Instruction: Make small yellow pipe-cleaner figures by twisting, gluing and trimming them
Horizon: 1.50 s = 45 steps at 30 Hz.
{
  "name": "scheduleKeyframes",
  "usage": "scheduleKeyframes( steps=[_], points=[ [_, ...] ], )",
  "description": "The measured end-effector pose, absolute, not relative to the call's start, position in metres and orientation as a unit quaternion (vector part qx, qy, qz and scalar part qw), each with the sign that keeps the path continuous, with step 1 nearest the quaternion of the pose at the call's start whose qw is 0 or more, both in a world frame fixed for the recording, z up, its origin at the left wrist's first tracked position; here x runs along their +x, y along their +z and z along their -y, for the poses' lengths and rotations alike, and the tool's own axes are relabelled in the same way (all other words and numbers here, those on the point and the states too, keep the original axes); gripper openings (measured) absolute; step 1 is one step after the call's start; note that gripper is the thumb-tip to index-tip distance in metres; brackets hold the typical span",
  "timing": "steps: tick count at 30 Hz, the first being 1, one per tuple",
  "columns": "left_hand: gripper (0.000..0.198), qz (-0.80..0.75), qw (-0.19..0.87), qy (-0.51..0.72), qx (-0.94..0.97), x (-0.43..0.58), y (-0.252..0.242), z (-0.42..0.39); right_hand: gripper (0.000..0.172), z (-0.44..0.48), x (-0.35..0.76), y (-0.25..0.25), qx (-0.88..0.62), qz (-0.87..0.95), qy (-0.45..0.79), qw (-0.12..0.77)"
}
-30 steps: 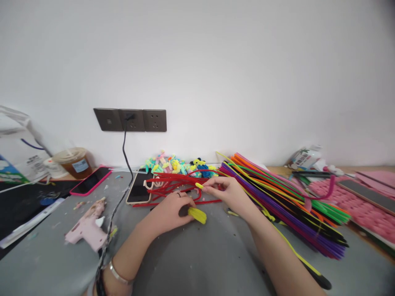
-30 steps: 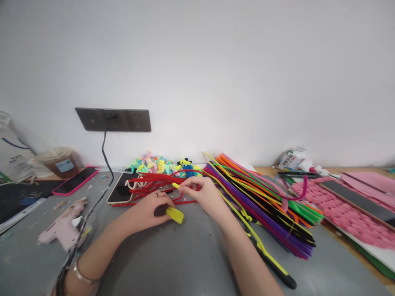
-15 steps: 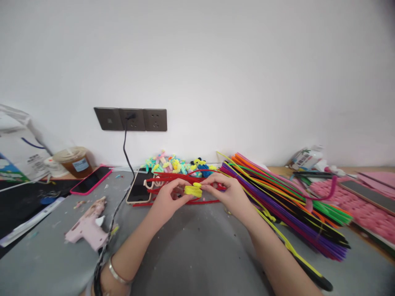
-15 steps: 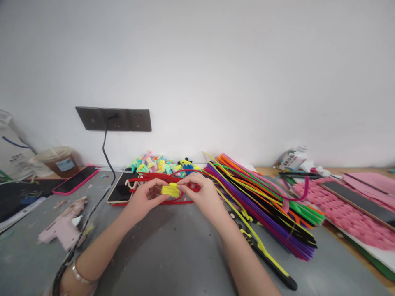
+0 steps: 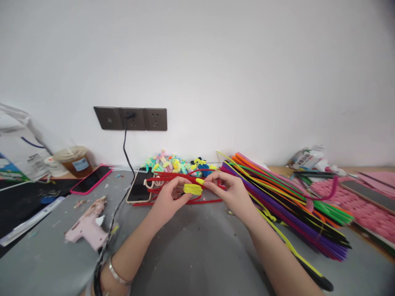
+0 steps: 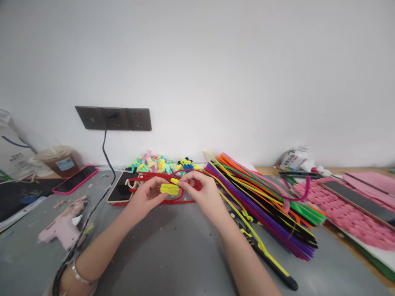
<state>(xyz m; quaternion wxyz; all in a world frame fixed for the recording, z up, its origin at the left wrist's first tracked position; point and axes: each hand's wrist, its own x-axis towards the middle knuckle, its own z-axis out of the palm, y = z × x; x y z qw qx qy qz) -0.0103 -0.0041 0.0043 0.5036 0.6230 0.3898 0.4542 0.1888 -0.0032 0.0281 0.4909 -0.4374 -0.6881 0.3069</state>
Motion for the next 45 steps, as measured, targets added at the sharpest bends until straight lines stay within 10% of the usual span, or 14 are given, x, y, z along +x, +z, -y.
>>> scheduleKeyframes(
  steps=[45],
  points=[
    [0.022, -0.367, 0.5, 0.471, 0.628, -0.009, 0.0, 0.004, 0.011, 0.003, 0.18, 0.022, -0.394, 0.711, 0.35, 0.465]
  ],
)
